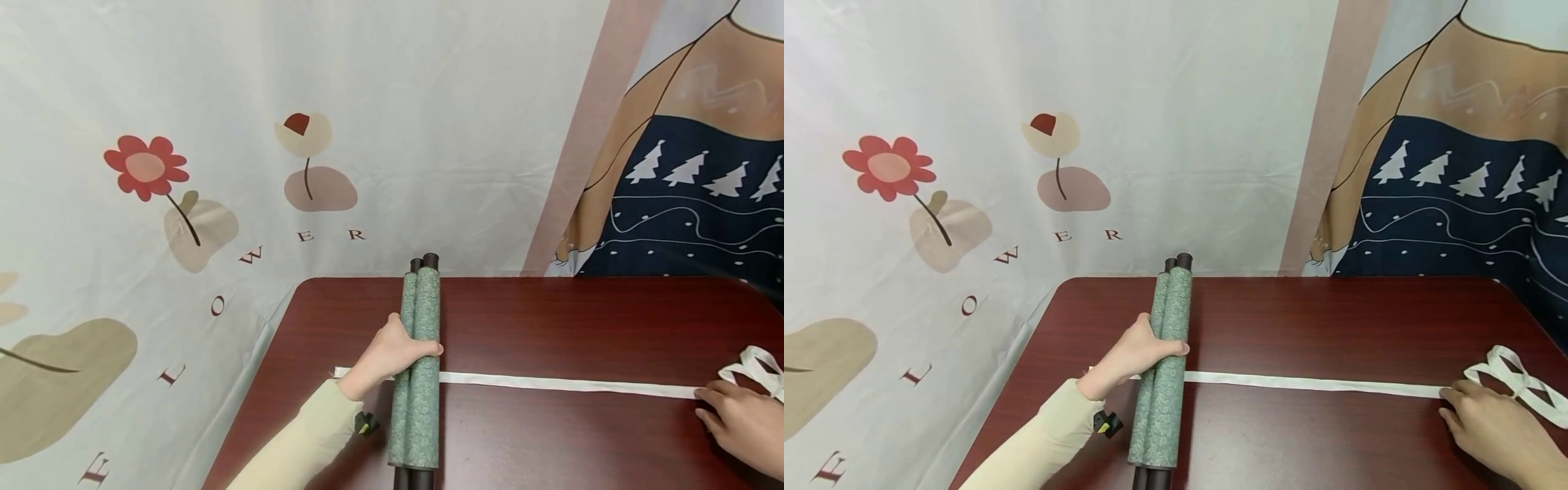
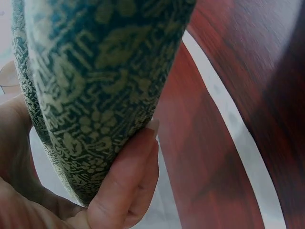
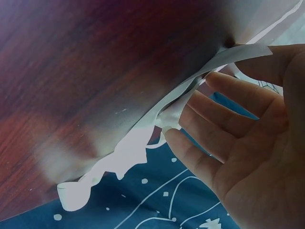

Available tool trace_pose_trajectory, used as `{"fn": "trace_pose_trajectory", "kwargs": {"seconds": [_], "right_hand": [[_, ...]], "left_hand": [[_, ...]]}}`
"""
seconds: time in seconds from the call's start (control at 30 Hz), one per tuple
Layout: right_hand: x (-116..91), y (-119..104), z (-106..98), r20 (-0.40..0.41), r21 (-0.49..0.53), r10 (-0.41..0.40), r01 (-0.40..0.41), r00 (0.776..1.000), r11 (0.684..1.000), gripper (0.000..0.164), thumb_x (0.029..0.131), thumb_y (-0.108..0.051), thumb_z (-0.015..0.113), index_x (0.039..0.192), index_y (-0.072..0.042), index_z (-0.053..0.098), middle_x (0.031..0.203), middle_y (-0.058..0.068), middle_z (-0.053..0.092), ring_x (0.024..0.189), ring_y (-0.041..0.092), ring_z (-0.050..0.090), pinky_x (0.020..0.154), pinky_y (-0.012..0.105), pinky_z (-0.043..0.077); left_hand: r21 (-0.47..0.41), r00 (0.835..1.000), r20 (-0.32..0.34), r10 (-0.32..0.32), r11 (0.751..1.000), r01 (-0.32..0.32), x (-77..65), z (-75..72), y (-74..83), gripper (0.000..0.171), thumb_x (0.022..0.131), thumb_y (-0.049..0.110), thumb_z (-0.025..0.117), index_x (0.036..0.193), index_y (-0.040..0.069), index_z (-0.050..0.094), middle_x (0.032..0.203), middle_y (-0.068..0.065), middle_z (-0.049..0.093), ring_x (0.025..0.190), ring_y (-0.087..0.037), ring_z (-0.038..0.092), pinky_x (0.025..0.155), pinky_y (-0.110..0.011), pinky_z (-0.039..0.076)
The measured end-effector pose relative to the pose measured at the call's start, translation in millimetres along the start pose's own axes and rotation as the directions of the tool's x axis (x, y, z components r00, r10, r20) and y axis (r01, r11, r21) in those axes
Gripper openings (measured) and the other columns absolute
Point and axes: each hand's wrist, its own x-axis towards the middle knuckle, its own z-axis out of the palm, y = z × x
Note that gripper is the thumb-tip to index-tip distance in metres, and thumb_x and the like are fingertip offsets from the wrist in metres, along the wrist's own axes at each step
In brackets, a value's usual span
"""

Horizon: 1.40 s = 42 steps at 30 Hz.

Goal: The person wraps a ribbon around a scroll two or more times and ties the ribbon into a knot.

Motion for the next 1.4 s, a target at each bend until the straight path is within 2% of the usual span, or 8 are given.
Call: {"fn": "trace_pose_trajectory", "kwargs": {"seconds": [0.27,0.47,0.6,0.7,0.9,1.1,1.23,1.4], "right_hand": [[2,-3,-3,-0.043,0.023,-0.010,0.011,0.999,1.000,0.029,0.053,-0.004,0.076,0.076,0.008,0.063,0.075,0.023,0.056,0.065,0.042,0.056,0.054,0.057,0.046],[0,-1,-3,-0.114,0.062,-0.030,0.037,0.993,0.997,0.029,0.050,-0.004,0.075,0.074,0.007,0.063,0.074,0.022,0.057,0.063,0.041,0.056,0.051,0.056,0.045],[0,-1,-2,-0.129,0.075,-0.036,0.046,0.991,0.996,0.029,0.049,-0.004,0.075,0.074,0.006,0.063,0.074,0.022,0.057,0.063,0.042,0.056,0.051,0.057,0.045],[1,0,-2,-0.112,0.072,-0.040,0.048,0.993,0.996,0.029,0.050,-0.004,0.075,0.074,0.006,0.064,0.074,0.022,0.057,0.063,0.042,0.056,0.051,0.057,0.045],[-1,-1,0,-0.126,0.082,-0.036,0.046,0.991,0.996,0.029,0.049,-0.004,0.075,0.074,0.006,0.064,0.073,0.021,0.058,0.063,0.041,0.056,0.051,0.056,0.045],[0,-1,0,-0.097,0.066,-0.014,0.021,0.995,0.998,0.028,0.051,-0.002,0.076,0.074,0.007,0.063,0.073,0.021,0.057,0.064,0.041,0.056,0.054,0.056,0.045],[0,-1,-1,-0.112,0.071,-0.031,0.039,0.993,0.997,0.029,0.050,-0.003,0.075,0.074,0.007,0.063,0.073,0.021,0.057,0.063,0.041,0.056,0.053,0.056,0.045],[0,0,0,-0.142,0.092,-0.064,0.078,0.988,0.993,0.029,0.048,-0.003,0.074,0.073,0.007,0.062,0.072,0.020,0.057,0.061,0.040,0.056,0.050,0.056,0.045]], "left_hand": [[-0.080,1.000,0.027,-0.009,0.997,0.011,-1.0,27.4,17.9,0.125,0.060,0.055,0.076,0.147,-0.006,0.010,0.143,-0.026,0.034,0.119,-0.029,0.043,0.091,-0.043,0.045],[-0.125,0.999,0.047,0.005,0.992,0.001,-2.4,51.1,31.9,0.126,0.057,0.055,0.078,0.147,-0.005,0.013,0.138,-0.025,0.041,0.111,-0.026,0.048,0.085,-0.039,0.048],[-0.136,0.999,0.052,-0.002,0.991,0.009,-1.8,68.8,36.6,0.126,0.055,0.055,0.079,0.145,-0.006,0.016,0.128,-0.021,0.049,0.099,-0.022,0.053,0.074,-0.035,0.051],[-0.101,1.000,0.030,-0.009,0.995,0.012,-0.7,81.0,38.6,0.123,0.053,0.055,0.078,0.142,-0.008,0.021,0.117,-0.019,0.055,0.091,-0.022,0.055,0.069,-0.034,0.050],[0.011,1.000,0.002,-0.005,1.000,0.005,2.1,99.9,43.4,0.113,0.055,0.056,0.078,0.136,-0.006,0.029,0.101,-0.013,0.061,0.084,-0.025,0.057,0.069,-0.037,0.049],[0.078,0.999,-0.036,0.021,0.997,-0.019,6.7,110.6,47.1,0.092,0.056,0.053,0.078,0.120,0.000,0.039,0.088,-0.008,0.059,0.073,-0.026,0.056,0.060,-0.037,0.048],[0.117,0.999,-0.042,0.022,0.993,-0.017,9.2,116.2,49.2,0.092,0.056,0.053,0.077,0.121,0.001,0.037,0.094,-0.011,0.057,0.076,-0.028,0.056,0.062,-0.038,0.049],[0.172,1.000,-0.027,-0.001,0.985,0.006,11.3,123.3,52.2,0.108,0.057,0.054,0.076,0.136,-0.002,0.028,0.110,-0.019,0.055,0.089,-0.034,0.056,0.069,-0.041,0.050]]}}
